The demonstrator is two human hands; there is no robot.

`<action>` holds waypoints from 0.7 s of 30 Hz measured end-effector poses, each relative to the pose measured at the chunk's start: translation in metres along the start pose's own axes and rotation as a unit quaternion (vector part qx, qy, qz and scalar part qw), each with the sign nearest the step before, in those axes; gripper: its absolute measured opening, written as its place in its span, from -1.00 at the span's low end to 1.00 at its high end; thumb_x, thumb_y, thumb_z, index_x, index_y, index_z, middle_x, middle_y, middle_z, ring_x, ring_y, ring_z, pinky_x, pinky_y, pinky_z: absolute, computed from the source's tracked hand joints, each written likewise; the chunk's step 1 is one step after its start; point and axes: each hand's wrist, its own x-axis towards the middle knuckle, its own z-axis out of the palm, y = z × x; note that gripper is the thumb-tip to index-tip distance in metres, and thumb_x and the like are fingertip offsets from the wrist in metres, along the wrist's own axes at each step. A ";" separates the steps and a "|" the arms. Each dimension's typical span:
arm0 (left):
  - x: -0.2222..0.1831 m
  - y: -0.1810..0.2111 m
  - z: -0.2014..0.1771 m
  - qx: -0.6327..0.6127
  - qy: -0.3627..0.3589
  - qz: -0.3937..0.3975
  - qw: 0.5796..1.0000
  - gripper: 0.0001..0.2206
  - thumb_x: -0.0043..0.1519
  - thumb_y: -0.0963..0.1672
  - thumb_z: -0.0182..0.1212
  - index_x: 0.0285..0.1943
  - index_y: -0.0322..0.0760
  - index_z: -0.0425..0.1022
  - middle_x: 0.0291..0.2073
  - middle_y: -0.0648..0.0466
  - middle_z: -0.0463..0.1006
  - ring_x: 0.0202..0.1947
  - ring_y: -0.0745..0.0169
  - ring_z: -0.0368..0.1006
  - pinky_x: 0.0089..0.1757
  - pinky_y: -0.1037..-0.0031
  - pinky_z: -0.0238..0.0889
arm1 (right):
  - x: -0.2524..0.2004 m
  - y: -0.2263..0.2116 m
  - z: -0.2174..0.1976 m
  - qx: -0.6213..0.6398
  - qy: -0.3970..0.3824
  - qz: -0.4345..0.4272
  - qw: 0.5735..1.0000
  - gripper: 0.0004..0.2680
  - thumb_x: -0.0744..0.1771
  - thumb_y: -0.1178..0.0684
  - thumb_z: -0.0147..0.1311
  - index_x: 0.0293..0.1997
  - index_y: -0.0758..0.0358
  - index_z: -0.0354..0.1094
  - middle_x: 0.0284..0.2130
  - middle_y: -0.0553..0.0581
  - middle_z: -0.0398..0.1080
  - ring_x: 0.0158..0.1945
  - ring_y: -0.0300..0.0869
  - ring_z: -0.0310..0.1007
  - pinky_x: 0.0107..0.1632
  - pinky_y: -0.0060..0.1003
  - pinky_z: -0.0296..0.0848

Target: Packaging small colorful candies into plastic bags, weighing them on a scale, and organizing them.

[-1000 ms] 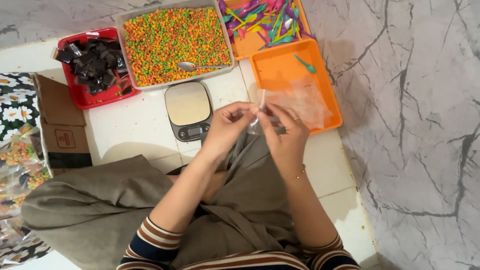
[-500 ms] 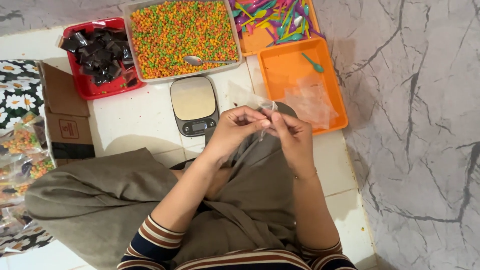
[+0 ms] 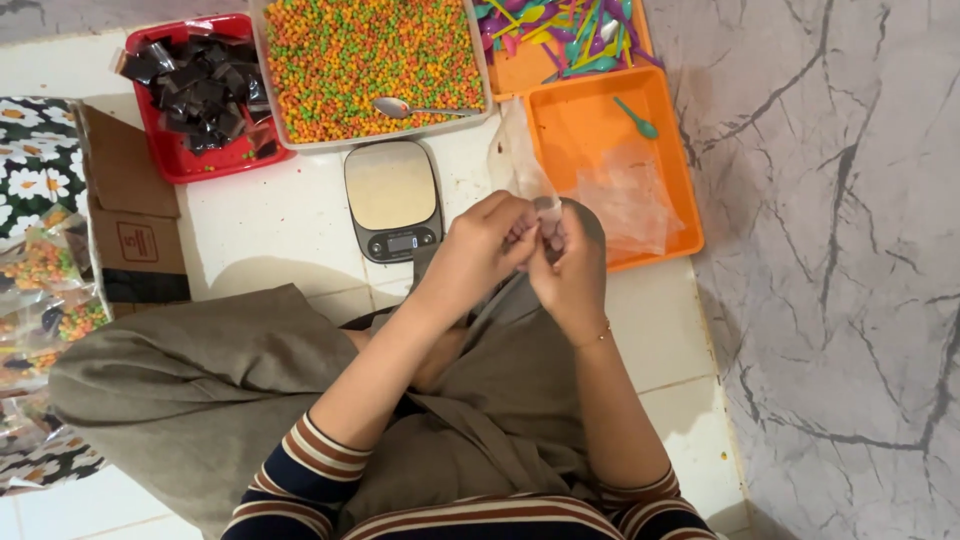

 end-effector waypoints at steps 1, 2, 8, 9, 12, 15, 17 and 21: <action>0.000 -0.002 0.000 0.000 -0.001 -0.001 1.000 -0.92 0.23 -0.22 0.33 -0.17 -0.38 0.54 -0.45 -0.02 0.49 -0.39 0.05 0.57 -0.30 0.39 0.50 | 0.002 0.002 0.001 0.001 -0.001 0.001 1.000 -0.94 0.37 0.13 0.08 -0.14 0.27 0.36 -0.47 0.24 0.49 -0.34 0.00 0.60 -0.34 -0.13 0.54; 0.002 -0.004 0.000 -0.017 0.001 -0.010 1.000 -0.93 0.19 -0.25 0.33 -0.23 -0.37 0.53 -0.49 0.00 0.48 -0.44 0.06 0.56 -0.35 0.41 0.49 | 0.004 0.005 0.001 -0.010 0.005 -0.026 1.000 -0.98 0.36 0.16 0.08 -0.19 0.23 0.37 -0.51 0.20 0.47 -0.38 0.01 0.58 -0.35 -0.16 0.53; 0.004 -0.016 0.000 0.016 0.025 -0.019 0.999 -0.87 0.09 -0.30 0.28 -0.39 -0.30 0.42 -0.59 0.06 0.36 -0.57 0.07 0.49 -0.49 0.43 0.40 | 0.018 0.021 0.008 -0.018 0.046 -0.030 0.998 -0.92 0.29 0.21 0.15 -0.26 0.17 0.31 -0.59 0.09 0.41 -0.51 -0.13 0.44 -0.41 -0.28 0.44; 0.004 -0.017 -0.002 0.022 0.043 -0.027 0.998 -0.84 0.06 -0.34 0.23 -0.41 -0.30 0.38 -0.60 0.06 0.31 -0.61 0.08 0.46 -0.50 0.44 0.39 | 0.021 0.028 0.010 0.018 0.055 -0.001 0.998 -0.90 0.26 0.23 0.11 -0.29 0.17 0.27 -0.64 0.07 0.36 -0.57 -0.17 0.37 -0.45 -0.31 0.40; 0.005 -0.024 0.001 -0.060 0.050 -0.056 0.995 -0.82 0.02 -0.33 0.24 -0.45 -0.27 0.36 -0.62 0.09 0.32 -0.63 0.10 0.43 -0.54 0.44 0.34 | 0.031 0.024 0.011 0.100 0.024 0.054 0.993 -0.90 0.25 0.27 0.08 -0.32 0.18 0.28 -0.66 0.08 0.38 -0.64 -0.25 0.36 -0.51 -0.39 0.46; 0.001 -0.042 -0.007 -0.189 -0.013 -0.104 0.976 -0.53 0.05 -0.15 0.57 0.07 -0.22 0.40 -0.09 -0.02 0.48 -0.23 0.08 0.42 -0.30 0.41 0.26 | 0.038 0.048 0.019 0.197 0.024 0.050 0.979 -0.86 0.22 0.34 0.00 -0.27 0.22 0.28 -0.68 0.11 0.28 -0.70 -0.25 0.33 -0.55 -0.43 0.37; 0.006 -0.040 -0.013 -0.136 -0.079 -0.075 0.985 -0.20 -0.04 -0.05 0.63 0.35 -0.21 0.21 0.20 -0.18 0.29 0.10 -0.29 0.19 -0.02 -0.02 0.01 | 0.041 0.050 0.016 0.216 0.008 0.061 0.974 -0.86 0.23 0.33 -0.01 -0.25 0.23 0.27 -0.66 0.13 0.31 -0.69 -0.25 0.35 -0.56 -0.44 0.35; 0.012 -0.054 -0.001 -0.014 -0.124 -0.015 0.992 -0.13 -0.01 -0.07 0.61 0.55 -0.09 0.23 0.38 -0.06 0.39 0.44 -0.34 0.11 0.30 -0.34 -0.24 | 0.047 0.049 0.017 0.271 -0.025 0.096 0.958 -0.87 0.25 0.32 -0.01 -0.21 0.25 0.25 -0.61 0.16 0.33 -0.68 -0.23 0.38 -0.58 -0.43 0.34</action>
